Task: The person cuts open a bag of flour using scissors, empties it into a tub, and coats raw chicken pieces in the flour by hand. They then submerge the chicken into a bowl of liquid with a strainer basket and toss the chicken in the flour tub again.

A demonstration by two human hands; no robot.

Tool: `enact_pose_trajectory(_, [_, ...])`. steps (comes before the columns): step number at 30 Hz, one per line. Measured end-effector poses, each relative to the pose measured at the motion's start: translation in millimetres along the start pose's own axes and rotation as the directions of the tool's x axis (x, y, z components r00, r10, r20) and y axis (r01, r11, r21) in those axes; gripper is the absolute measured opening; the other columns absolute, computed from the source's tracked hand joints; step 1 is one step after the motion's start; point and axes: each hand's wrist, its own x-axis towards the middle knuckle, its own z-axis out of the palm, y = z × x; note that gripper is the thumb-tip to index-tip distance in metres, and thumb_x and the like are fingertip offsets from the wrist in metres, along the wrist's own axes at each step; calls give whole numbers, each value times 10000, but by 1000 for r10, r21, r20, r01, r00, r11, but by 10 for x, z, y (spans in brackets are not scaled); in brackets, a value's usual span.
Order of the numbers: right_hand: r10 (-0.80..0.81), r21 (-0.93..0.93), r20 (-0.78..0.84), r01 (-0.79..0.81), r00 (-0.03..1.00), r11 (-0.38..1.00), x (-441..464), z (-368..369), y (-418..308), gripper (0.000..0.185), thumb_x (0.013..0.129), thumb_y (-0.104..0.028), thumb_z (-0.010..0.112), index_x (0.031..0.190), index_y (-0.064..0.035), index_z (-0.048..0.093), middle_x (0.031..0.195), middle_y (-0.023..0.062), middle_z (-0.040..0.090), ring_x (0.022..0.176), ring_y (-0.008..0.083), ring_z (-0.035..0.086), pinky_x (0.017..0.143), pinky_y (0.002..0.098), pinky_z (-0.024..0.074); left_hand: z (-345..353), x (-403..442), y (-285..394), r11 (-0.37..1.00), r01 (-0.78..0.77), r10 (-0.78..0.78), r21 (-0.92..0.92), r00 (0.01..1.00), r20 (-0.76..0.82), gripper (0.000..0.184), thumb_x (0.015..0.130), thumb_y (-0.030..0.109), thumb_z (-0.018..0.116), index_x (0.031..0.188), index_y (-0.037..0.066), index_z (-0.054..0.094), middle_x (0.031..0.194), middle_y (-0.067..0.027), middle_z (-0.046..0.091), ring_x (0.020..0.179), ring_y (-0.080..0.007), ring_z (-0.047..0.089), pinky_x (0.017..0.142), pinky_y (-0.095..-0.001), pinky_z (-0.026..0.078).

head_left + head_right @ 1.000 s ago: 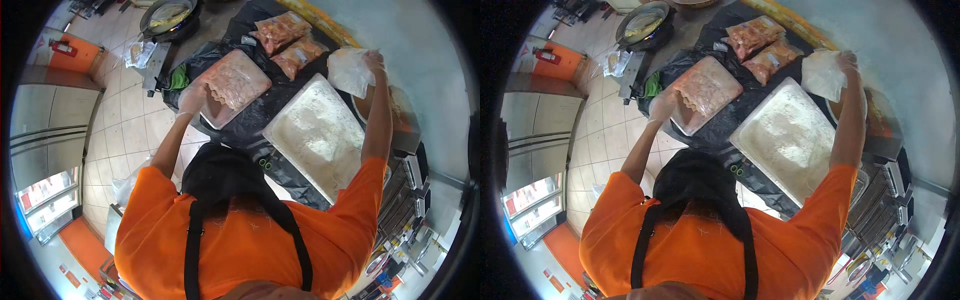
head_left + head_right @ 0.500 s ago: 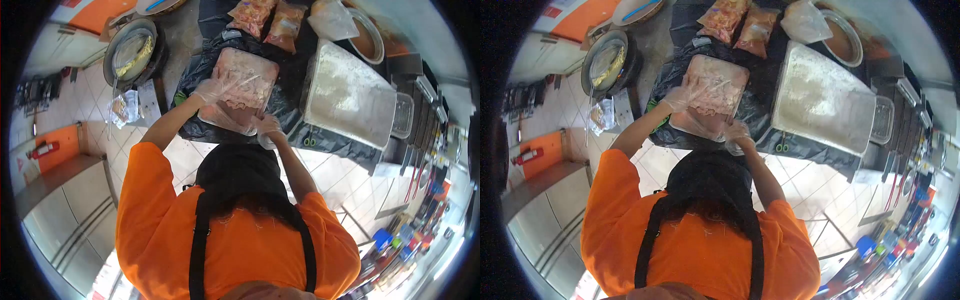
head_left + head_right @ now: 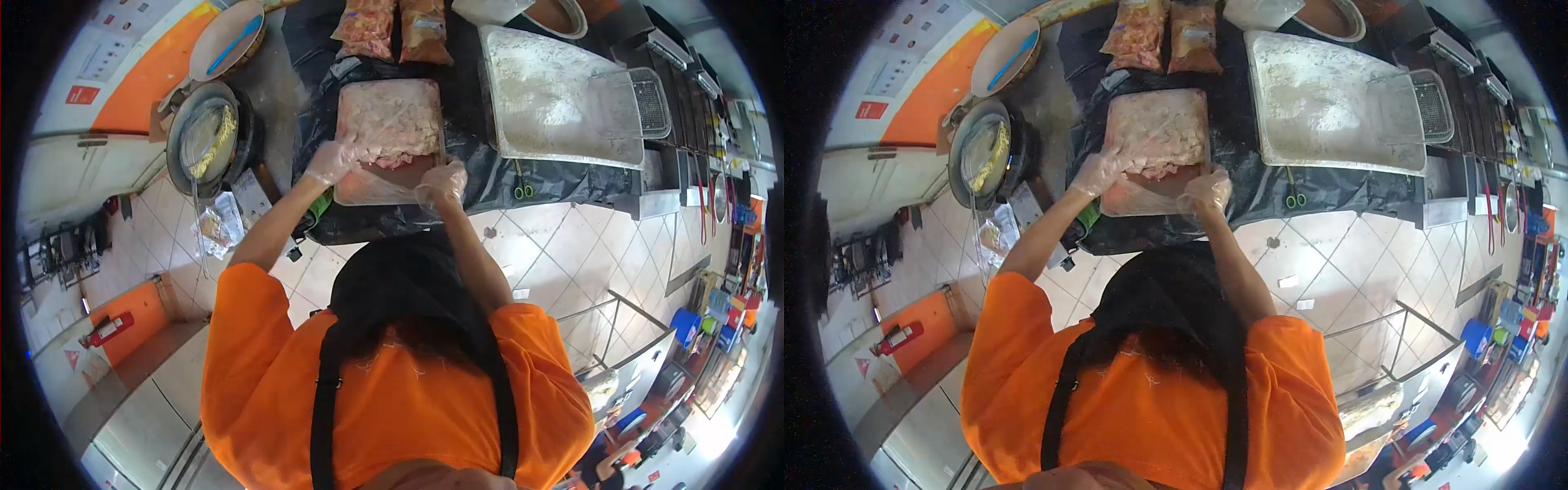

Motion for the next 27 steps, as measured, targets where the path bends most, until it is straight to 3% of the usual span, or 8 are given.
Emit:
enact_pose_trajectory(3, [-79,-29,-242,74,967,997,-94,-557,-223,322,657,-199,660,905,-6,585,868,152,635,825,268,634,729,320,505,151,-74,334,992,17,-12,128,999,-36,512,805,184,510,1282,38,398,1110,-261,529,593,-354,609,487,-416,506])
enact_pose_trajectory(6, [-306,-156,-170,281,937,947,221,-866,-225,236,707,-128,554,915,-22,588,863,187,624,847,309,625,736,382,500,266,56,765,983,142,-142,118,990,-6,433,806,131,518,1229,53,472,1100,-236,524,600,-331,614,476,-392,512])
enact_pose_trajectory(10, [-419,-364,-84,363,904,858,720,-621,99,237,722,-98,507,936,-44,593,860,205,610,835,332,609,740,412,490,647,201,763,994,79,-70,70,990,-126,366,763,110,541,1079,-74,516,748,-198,610,565,-317,605,478,-400,499])
enact_pose_trajectory(13, [-653,-415,-314,519,689,747,230,-621,118,306,730,-131,502,1013,-34,563,896,180,585,820,339,589,753,419,478,733,261,702,995,1,12,97,991,-130,266,757,92,526,973,-64,535,596,-162,582,563,-319,603,507,-416,493])
enact_pose_trajectory(15, [-646,-600,46,538,762,593,-70,-476,48,295,766,-114,451,1031,-26,547,964,173,575,845,324,588,753,423,473,697,323,734,996,76,-70,57,993,-94,234,755,81,520,942,-59,536,616,-173,585,575,-329,603,534,-426,493])
enact_pose_trajectory(18, [-608,-320,268,664,747,675,-342,-355,-100,341,795,-135,435,1100,-20,533,1099,181,545,988,309,551,843,402,445,597,365,807,990,138,-137,18,988,-71,169,754,65,504,881,-33,558,661,-185,593,592,-330,609,560,-424,501])
enact_pose_trajectory(20, [-898,-336,167,880,406,336,-390,-270,-241,452,805,-219,476,1211,-20,473,1224,183,487,1177,301,432,955,386,373,562,362,818,993,118,-116,25,989,-88,148,756,59,493,851,-12,580,685,-187,598,596,-321,616,560,-412,508])
enact_pose_trajectory(27, [-378,-652,301,478,876,589,-150,-150,-810,605,831,-378,472,1347,-83,360,1389,139,346,1341,286,202,1068,450,209,723,361,724,999,47,-49,-14,970,-239,190,770,61,473,920,-26,551,735,-208,598,672,-364,613,612,-442,499])
